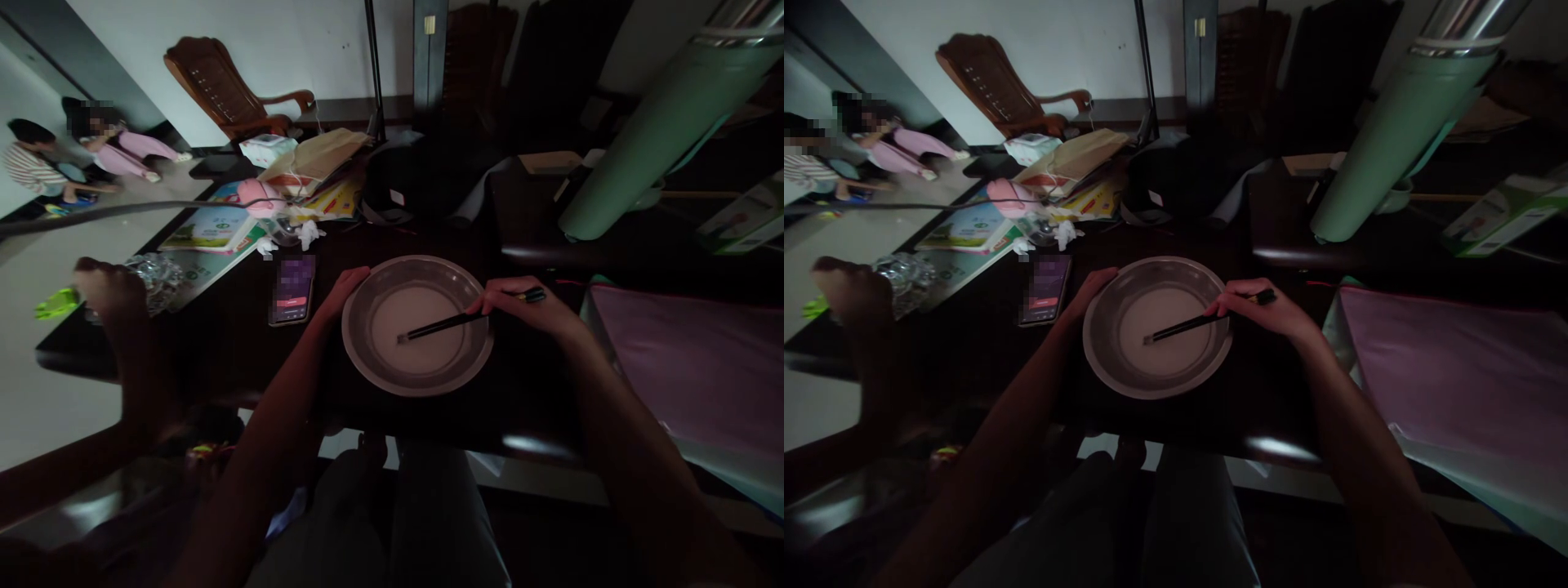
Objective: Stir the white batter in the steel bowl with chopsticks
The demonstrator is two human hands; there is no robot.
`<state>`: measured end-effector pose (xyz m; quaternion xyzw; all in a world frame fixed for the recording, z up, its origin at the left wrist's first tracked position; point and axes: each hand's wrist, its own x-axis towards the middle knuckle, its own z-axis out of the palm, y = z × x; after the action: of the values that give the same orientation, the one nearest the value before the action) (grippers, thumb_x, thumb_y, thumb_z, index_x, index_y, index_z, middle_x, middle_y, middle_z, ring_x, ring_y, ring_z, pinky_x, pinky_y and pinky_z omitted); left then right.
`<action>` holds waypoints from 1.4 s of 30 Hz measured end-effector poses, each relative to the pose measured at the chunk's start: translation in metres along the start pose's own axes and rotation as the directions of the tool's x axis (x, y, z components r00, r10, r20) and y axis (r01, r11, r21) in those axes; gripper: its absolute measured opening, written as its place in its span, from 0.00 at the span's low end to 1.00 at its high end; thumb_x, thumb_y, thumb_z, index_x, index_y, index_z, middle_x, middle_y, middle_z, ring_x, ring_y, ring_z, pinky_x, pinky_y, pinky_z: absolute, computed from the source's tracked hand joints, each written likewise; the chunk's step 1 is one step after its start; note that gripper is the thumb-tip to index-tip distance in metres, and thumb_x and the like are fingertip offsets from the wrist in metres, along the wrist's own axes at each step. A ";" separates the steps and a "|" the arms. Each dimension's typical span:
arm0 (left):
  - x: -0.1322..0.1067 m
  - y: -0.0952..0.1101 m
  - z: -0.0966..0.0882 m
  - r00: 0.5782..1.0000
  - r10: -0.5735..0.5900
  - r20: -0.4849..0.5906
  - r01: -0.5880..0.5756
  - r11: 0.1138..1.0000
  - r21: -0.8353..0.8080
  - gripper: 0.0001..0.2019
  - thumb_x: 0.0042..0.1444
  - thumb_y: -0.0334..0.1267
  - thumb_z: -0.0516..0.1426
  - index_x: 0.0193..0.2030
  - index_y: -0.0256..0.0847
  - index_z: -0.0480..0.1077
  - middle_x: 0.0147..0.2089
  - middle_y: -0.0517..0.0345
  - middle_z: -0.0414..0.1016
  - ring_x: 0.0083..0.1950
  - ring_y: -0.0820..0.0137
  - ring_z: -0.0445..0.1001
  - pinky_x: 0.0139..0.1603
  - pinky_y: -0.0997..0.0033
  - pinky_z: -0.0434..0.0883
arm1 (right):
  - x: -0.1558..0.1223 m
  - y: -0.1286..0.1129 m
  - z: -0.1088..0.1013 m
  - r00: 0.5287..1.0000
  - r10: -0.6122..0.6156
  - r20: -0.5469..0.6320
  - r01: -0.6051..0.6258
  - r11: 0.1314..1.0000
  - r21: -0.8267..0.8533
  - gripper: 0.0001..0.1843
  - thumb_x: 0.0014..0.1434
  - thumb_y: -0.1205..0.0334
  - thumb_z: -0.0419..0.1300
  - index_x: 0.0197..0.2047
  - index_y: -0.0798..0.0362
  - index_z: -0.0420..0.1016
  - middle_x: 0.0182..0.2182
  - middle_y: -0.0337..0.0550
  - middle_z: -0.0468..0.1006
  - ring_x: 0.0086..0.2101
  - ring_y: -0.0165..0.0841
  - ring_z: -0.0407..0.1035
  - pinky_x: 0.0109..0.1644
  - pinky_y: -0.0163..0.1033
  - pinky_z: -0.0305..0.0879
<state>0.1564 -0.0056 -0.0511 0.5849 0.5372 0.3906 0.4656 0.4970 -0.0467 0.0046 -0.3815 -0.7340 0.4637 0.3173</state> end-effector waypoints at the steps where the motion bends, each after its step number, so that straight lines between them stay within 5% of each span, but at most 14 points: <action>1: 0.001 -0.001 -0.001 1.000 0.021 0.003 -0.021 1.000 0.010 0.18 0.57 0.50 0.53 0.23 0.41 0.61 0.25 0.63 0.59 0.29 0.71 0.59 0.32 0.71 0.61 | 0.001 0.000 0.001 1.000 -0.006 -0.018 0.006 1.000 -0.011 0.19 0.59 0.44 0.61 0.25 0.49 0.78 0.33 0.43 0.85 0.38 0.39 0.78 0.44 0.43 0.70; 6: 0.005 -0.006 -0.002 0.993 0.121 0.002 -0.121 0.992 0.026 0.14 0.57 0.50 0.53 0.30 0.40 0.64 0.30 0.62 0.62 0.32 0.71 0.62 0.35 0.71 0.63 | -0.004 0.002 -0.013 0.981 0.027 -0.192 -0.035 0.999 -0.038 0.20 0.60 0.45 0.61 0.24 0.49 0.76 0.31 0.42 0.85 0.36 0.38 0.78 0.44 0.42 0.70; 13: 0.004 -0.008 -0.002 0.994 0.112 0.008 -0.112 0.994 0.001 0.22 0.56 0.51 0.54 0.51 0.38 0.69 0.51 0.53 0.73 0.52 0.62 0.70 0.51 0.67 0.67 | 0.001 0.000 0.002 0.999 -0.010 -0.043 0.008 0.999 -0.035 0.21 0.59 0.43 0.61 0.25 0.49 0.77 0.32 0.42 0.85 0.37 0.38 0.78 0.43 0.41 0.71; 18: 0.002 -0.004 -0.002 0.993 0.112 0.049 -0.111 0.994 -0.023 0.27 0.57 0.53 0.54 0.56 0.37 0.70 0.58 0.48 0.73 0.59 0.57 0.69 0.58 0.62 0.66 | -0.004 0.004 -0.012 0.975 0.042 -0.218 -0.049 0.998 -0.030 0.21 0.59 0.43 0.61 0.23 0.49 0.76 0.32 0.42 0.85 0.36 0.39 0.78 0.43 0.43 0.70; 25: 0.003 -0.003 -0.003 0.990 0.114 0.085 -0.111 0.993 -0.038 0.32 0.57 0.55 0.55 0.62 0.35 0.68 0.58 0.46 0.74 0.59 0.54 0.70 0.59 0.58 0.67 | 0.000 0.002 0.000 0.998 0.005 -0.059 -0.006 1.000 -0.022 0.20 0.59 0.45 0.62 0.23 0.49 0.78 0.30 0.41 0.85 0.34 0.38 0.78 0.41 0.42 0.70; 31: 0.003 -0.003 -0.005 0.977 0.201 0.075 -0.204 0.978 0.046 0.27 0.61 0.51 0.52 0.59 0.34 0.72 0.61 0.46 0.72 0.62 0.56 0.67 0.65 0.58 0.60 | -0.006 0.008 -0.015 0.975 0.061 -0.214 -0.058 0.998 0.020 0.20 0.60 0.47 0.61 0.22 0.49 0.76 0.30 0.40 0.84 0.34 0.37 0.77 0.41 0.42 0.68; 37: 0.004 -0.010 -0.004 0.993 0.102 0.059 -0.096 0.990 -0.100 0.37 0.59 0.52 0.56 0.72 0.39 0.55 0.49 0.51 0.78 0.49 0.61 0.75 0.52 0.63 0.69 | 0.000 0.002 0.001 0.998 0.026 -0.054 -0.026 1.000 0.013 0.21 0.58 0.42 0.61 0.22 0.48 0.77 0.29 0.41 0.84 0.34 0.38 0.78 0.42 0.42 0.70; 42: 0.007 -0.014 -0.005 0.990 0.122 0.066 -0.112 0.985 -0.133 0.39 0.58 0.52 0.57 0.72 0.38 0.54 0.51 0.50 0.77 0.51 0.63 0.75 0.53 0.65 0.69 | -0.002 0.002 -0.007 0.977 0.015 -0.211 -0.023 0.999 -0.034 0.20 0.59 0.43 0.61 0.24 0.48 0.77 0.32 0.42 0.85 0.36 0.39 0.78 0.45 0.44 0.70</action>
<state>0.1486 0.0017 -0.0633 0.5983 0.4578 0.4291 0.4982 0.5045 -0.0445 0.0051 -0.4410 -0.7008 0.4106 0.3818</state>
